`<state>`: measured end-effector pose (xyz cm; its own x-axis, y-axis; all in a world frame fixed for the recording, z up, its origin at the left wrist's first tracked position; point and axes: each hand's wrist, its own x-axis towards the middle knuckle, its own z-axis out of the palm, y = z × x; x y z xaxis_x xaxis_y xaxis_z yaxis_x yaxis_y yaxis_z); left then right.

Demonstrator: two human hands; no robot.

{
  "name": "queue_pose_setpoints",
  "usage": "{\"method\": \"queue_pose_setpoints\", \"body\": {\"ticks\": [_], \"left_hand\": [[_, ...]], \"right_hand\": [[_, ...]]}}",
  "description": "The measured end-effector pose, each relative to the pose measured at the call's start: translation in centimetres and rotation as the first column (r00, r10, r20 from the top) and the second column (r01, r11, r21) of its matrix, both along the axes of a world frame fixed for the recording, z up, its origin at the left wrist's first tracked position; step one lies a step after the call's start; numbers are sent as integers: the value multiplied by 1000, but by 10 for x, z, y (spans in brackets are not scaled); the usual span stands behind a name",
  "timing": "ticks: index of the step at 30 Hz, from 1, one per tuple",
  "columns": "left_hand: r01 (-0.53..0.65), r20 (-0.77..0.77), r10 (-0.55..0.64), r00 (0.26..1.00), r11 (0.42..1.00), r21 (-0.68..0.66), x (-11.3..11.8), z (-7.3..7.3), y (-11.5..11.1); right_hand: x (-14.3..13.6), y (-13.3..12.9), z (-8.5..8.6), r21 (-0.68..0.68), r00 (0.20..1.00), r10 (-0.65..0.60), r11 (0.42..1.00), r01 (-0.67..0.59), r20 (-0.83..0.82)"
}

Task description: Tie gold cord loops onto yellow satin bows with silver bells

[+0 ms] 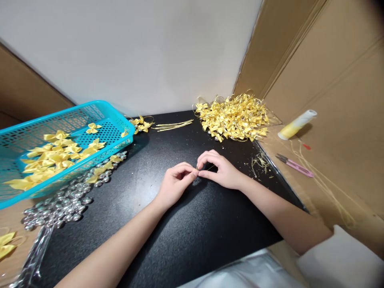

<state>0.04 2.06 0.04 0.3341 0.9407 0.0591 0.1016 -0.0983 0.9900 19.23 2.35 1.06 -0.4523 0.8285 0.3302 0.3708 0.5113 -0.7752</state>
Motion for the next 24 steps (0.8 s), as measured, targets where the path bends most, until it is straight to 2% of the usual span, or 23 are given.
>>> {"method": "queue_pose_setpoints", "body": {"ticks": [13, 19, 24], "left_hand": [[-48, -60, 51, 997, 998, 40, 0, -3, -1], [-90, -56, 92, 994, 995, 30, 2, -1, -2], [-134, -31, 133, 991, 991, -21, 5, 2, -3]], "right_hand": [[-3, -2, -3, 36, 995, -98, 995, 98, -1], [-2, -3, 0, 69, 985, -103, 993, 94, 136], [-2, -6, 2, 164, 972, -108, 984, 74, 209]]}}
